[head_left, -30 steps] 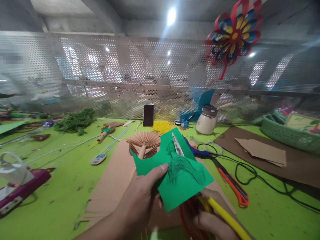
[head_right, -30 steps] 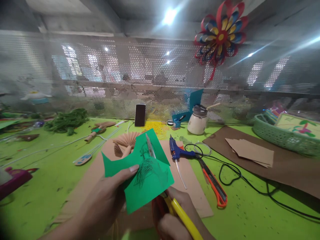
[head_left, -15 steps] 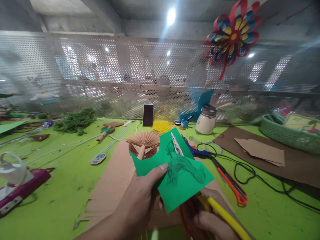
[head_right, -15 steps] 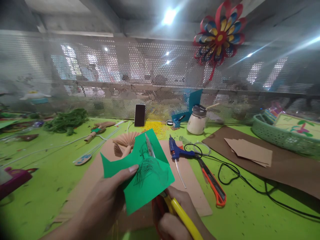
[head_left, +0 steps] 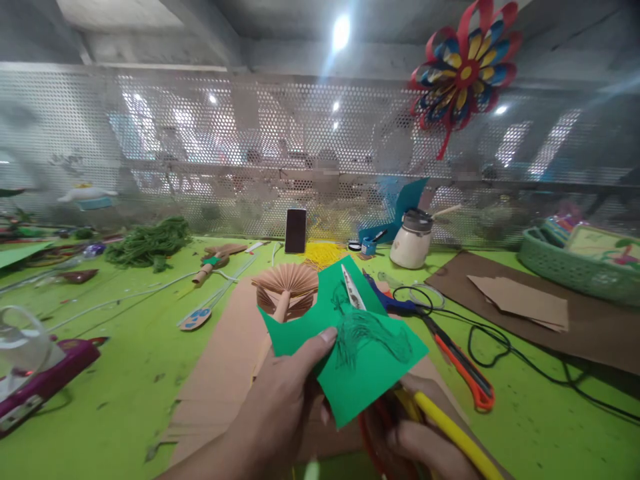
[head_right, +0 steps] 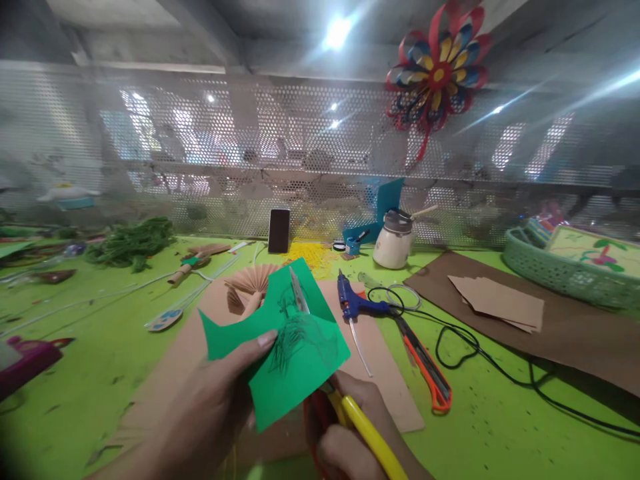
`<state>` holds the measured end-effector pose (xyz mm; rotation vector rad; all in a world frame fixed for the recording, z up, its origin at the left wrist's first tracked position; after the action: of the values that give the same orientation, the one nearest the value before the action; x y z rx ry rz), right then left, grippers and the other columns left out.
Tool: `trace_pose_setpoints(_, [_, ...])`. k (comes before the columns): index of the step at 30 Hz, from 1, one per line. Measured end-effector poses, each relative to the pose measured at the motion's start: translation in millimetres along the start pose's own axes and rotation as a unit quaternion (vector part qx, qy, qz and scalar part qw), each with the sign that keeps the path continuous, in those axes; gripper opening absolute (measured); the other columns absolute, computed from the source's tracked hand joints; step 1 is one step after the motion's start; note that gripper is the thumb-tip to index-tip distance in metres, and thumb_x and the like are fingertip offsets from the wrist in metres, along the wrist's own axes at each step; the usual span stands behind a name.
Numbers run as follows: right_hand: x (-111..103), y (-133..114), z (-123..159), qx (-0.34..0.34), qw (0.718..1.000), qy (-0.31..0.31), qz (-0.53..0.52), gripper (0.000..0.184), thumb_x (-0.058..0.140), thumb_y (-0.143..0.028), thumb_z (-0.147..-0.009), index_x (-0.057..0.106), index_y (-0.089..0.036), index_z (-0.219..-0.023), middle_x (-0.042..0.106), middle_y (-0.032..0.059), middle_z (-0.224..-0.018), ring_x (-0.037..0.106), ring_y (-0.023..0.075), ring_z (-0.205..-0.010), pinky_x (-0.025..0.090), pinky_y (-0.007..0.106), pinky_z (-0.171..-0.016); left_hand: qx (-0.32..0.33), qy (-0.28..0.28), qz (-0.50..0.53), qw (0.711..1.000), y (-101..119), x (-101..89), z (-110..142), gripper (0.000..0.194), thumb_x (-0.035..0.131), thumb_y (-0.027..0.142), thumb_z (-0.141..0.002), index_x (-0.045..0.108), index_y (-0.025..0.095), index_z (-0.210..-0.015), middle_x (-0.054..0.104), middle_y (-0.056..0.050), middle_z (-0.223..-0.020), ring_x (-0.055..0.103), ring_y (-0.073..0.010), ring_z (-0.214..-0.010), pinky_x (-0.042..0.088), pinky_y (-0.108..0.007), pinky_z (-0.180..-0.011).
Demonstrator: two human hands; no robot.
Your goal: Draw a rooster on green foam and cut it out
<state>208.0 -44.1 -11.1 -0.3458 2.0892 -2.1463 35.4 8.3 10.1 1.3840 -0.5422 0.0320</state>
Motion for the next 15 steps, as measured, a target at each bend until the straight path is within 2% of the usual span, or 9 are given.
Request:
trace_pose_setpoints(3, [-3.5,2.8,1.9,0.001,1.000,-0.001,-0.006,0.017,0.064,-0.022,-0.069,0.048,-0.024,-0.066,0.043,-0.0032,-0.056,0.037,0.0136,-0.053,0.029,0.029,-0.048,-0.007,-0.005,0.007,1.000,0.2,1.9,1.2,0.033,0.076,0.046,-0.084,0.072,0.018,-0.066,0.063,0.000,-0.051,0.060,-0.0171,-0.051,0.053,-0.028,-0.057])
trace_pose_setpoints(6, [-9.6,7.4,5.7,0.006,1.000,0.011,-0.002,0.017,0.068,-0.025,-0.073,0.052,-0.024,-0.067,0.051,0.0014,-0.065,0.045,0.0164,-0.058,0.035,0.030,-0.050,0.009,-0.010,0.045,0.999,8.9,4.1,0.7,0.032,0.079,0.046,-0.078,0.070,0.018,-0.066,0.063,0.000,-0.055,0.055,-0.0143,-0.048,0.046,-0.025,-0.045])
trace_pose_setpoints(8, [-13.2,9.6,7.9,0.009,1.000,0.015,0.005,0.015,0.070,-0.026,-0.073,0.057,-0.023,-0.068,0.057,0.0043,-0.073,0.050,0.0182,-0.063,0.038,0.030,-0.051,0.035,-0.003,0.063,0.997,20.2,1.8,-3.5,0.027,0.079,0.045,-0.075,0.075,0.018,-0.077,0.069,-0.002,-0.067,0.060,-0.0154,-0.057,0.049,-0.024,-0.049])
trace_pose_setpoints(11, [-14.4,10.7,8.0,0.015,1.000,0.008,0.010,0.007,0.069,-0.024,-0.074,0.063,-0.021,-0.074,0.058,0.0039,-0.074,0.053,0.0181,-0.064,0.040,0.029,-0.052,0.111,0.069,0.070,0.989,42.0,-9.6,-16.2,0.031,0.080,0.040,-0.069,0.079,0.016,-0.089,0.076,-0.005,-0.086,0.067,-0.0164,-0.076,0.054,-0.021,-0.062])
trace_pose_setpoints(13, [-13.1,11.1,5.8,0.018,1.000,-0.004,0.011,0.003,0.065,-0.021,-0.074,0.063,-0.021,-0.076,0.055,0.0012,-0.067,0.051,0.0163,-0.059,0.037,0.027,-0.049,0.167,0.078,0.007,0.983,54.9,-18.2,-25.7,0.032,0.076,0.043,-0.071,0.079,0.015,-0.085,0.072,-0.005,-0.074,0.064,-0.0159,-0.073,0.054,-0.024,-0.068])
trace_pose_setpoints(15, [-11.9,13.0,2.4,0.020,1.000,-0.021,0.012,0.003,0.064,-0.019,-0.073,0.062,-0.020,-0.075,0.050,-0.0017,-0.060,0.048,0.0143,-0.054,0.033,0.026,-0.046,0.177,0.077,-0.087,0.977,62.2,-25.4,-32.5,0.028,0.076,0.044,-0.074,0.077,0.016,-0.078,0.068,-0.002,-0.065,0.061,-0.0137,-0.068,0.049,-0.022,-0.064])
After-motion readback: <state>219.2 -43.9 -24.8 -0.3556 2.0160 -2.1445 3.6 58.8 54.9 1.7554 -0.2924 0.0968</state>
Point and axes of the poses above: each hand's wrist, its own z-axis away from the middle knuckle, its own x-axis out of the palm, y = z × x, the point moved 1 cm from there along -z, towards the middle knuckle
